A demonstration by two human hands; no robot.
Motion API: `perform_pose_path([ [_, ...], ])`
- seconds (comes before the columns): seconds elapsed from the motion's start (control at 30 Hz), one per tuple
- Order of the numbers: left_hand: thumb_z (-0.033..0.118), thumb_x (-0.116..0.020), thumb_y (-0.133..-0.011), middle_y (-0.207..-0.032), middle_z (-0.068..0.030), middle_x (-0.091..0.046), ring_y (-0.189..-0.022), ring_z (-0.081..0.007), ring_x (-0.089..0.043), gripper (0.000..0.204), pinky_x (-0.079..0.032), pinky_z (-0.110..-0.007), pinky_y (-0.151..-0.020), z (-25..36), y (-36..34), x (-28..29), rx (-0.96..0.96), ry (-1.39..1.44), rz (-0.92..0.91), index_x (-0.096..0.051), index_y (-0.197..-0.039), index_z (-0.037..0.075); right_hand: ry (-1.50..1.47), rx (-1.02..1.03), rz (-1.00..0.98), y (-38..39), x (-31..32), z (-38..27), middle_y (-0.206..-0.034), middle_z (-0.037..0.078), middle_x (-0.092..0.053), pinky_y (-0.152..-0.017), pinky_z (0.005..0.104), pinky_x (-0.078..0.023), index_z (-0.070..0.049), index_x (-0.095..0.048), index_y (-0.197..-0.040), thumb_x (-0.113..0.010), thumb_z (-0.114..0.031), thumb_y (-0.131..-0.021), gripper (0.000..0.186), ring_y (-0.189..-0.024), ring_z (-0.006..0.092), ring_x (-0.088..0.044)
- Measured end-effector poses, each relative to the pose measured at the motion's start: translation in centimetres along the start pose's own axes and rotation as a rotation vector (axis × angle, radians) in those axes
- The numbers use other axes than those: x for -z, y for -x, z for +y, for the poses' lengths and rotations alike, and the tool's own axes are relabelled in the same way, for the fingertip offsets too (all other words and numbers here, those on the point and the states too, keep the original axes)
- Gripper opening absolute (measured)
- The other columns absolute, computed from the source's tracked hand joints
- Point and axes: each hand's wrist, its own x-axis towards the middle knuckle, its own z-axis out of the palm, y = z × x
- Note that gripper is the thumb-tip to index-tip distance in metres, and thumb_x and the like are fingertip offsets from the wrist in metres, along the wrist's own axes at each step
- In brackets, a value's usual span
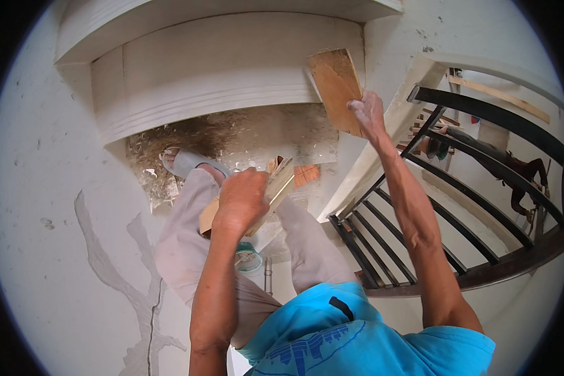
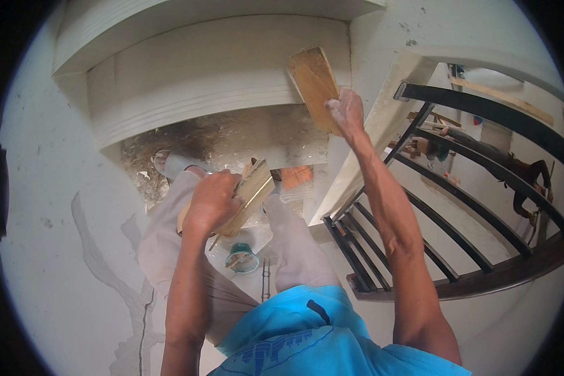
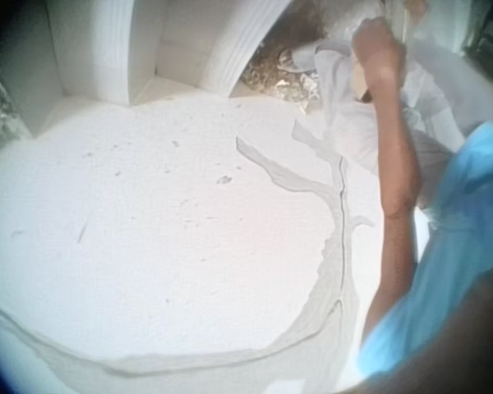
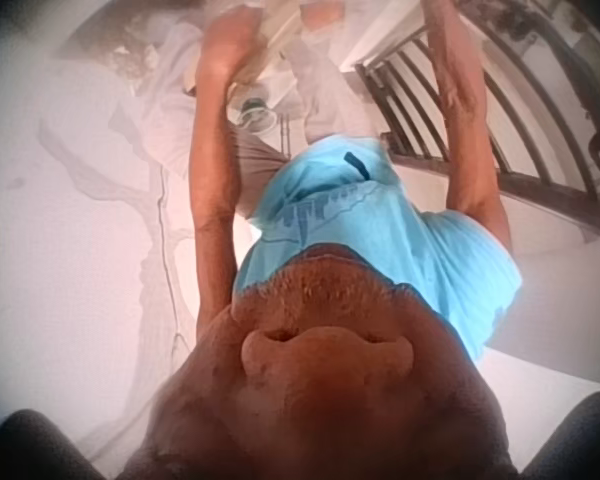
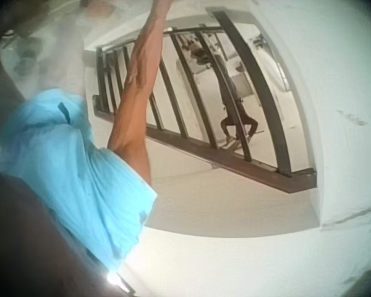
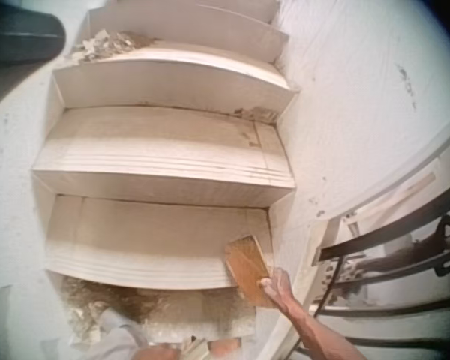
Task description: The person is applying plaster to the underside of a staircase using a wooden float, holding additional plaster on a wood hawk.
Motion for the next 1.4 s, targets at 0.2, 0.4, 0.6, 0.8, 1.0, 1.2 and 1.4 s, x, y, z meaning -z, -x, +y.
perform_pose_path([
  [0.2, 0.015, -0.068, -0.073, -0.091, -0.0195, -0.064, -0.091, -0.0366, -0.062, 0.02, -0.049, -0.046, -0.083, 0.2, -0.2, -0.2, -0.006, -0.009, -0.005, -0.065, -0.087, 0.001, 0.155, -0.157, 0.274, -0.5, 0.6, 1.1, -0.079, 0.025, -0.067, -0.071, 0.0499, -0.053, -0.001, -0.069, -0.09, -0.063, -0.014, -0.077, 0.019, -0.078, 0.0435, -0.066],
  [0.4, 0.017, -0.069, -0.073, -0.093, -0.0182, -0.065, -0.091, -0.0366, -0.062, 0.024, -0.048, -0.046, -0.083, 0.1, -0.3, 0.1, -0.025, 0.007, 0.005, -0.067, -0.092, 0.002, 0.373, -0.152, 0.282, -1.5, -2.6, 1.4, -0.077, 0.021, -0.068, -0.063, 0.0454, -0.055, -0.004, -0.067, -0.087, -0.058, -0.009, -0.082, 0.012, -0.072, 0.038, -0.069],
  [0.6, 0.023, -0.069, -0.072, -0.098, -0.0193, -0.066, -0.095, -0.0369, -0.061, 0.037, -0.047, -0.045, -0.086, -2.4, 1.0, 1.5, 0.01, 0.154, 0.098, -0.068, -0.102, 0.001, -0.123, 0.187, -0.144, 7.4, -4.7, -7.8, -0.081, 0.021, -0.064, -0.069, 0.0483, -0.05, -0.009, -0.065, -0.109, -0.054, -0.012, -0.077, 0.034, -0.077, 0.0413, -0.062],
  [0.8, 0.024, -0.069, -0.07, -0.101, -0.0214, -0.066, -0.097, -0.0383, -0.06, 0.045, -0.046, -0.043, -0.088, -4.9, 1.3, 1.1, 0.01, 0.301, 0.158, -0.066, -0.108, -0.001, -0.201, -0.021, -0.12, 12.0, -3.6, -4.1, -0.082, 0.026, -0.062, -0.071, 0.0498, -0.047, -0.001, -0.064, -0.096, -0.054, -0.018, -0.072, 0.03, -0.08, 0.0456, -0.06],
  [1.0, 0.017, -0.071, -0.076, -0.092, -0.0133, -0.068, -0.085, -0.0254, -0.063, 0.035, -0.049, -0.033, -0.08, -0.4, 3.3, 6.9, -0.045, 0.695, 0.539, -0.065, -0.103, -0.004, -0.185, -0.244, -0.102, 18.4, -4.2, 3.3, -0.082, 0.028, -0.065, -0.073, 0.0517, -0.05, -0.001, -0.069, -0.088, -0.059, -0.023, -0.07, 0.03, -0.081, 0.0454, -0.064],
  [1.2, 0.01, -0.072, -0.086, -0.096, -0.005, -0.065, -0.085, -0.0102, -0.058, 0.02, -0.047, -0.026, -0.079, 0.7, 11.0, 10.8, -0.074, 1.116, 1.225, -0.064, -0.101, -0.002, -0.059, -0.334, -0.243, 23.5, -3.0, 3.9, -0.086, 0.025, -0.067, -0.078, 0.0499, -0.052, -0.006, -0.07, -0.091, -0.06, -0.018, -0.073, 0.024, -0.085, 0.0426, -0.066],
  [1.4, 0.01, -0.07, -0.089, -0.095, -0.004, -0.064, -0.086, -0.0101, -0.058, 0.018, -0.046, -0.025, -0.079, 3.7, 22.7, 15.8, -0.061, 0.705, 1.517, -0.062, -0.102, 0.0, -0.106, -0.383, -0.262, 25.5, -0.3, 5.0, -0.089, 0.025, -0.068, -0.081, 0.0474, -0.053, -0.004, -0.072, -0.095, -0.064, -0.014, -0.073, 0.025, -0.089, 0.0408, -0.067],
])
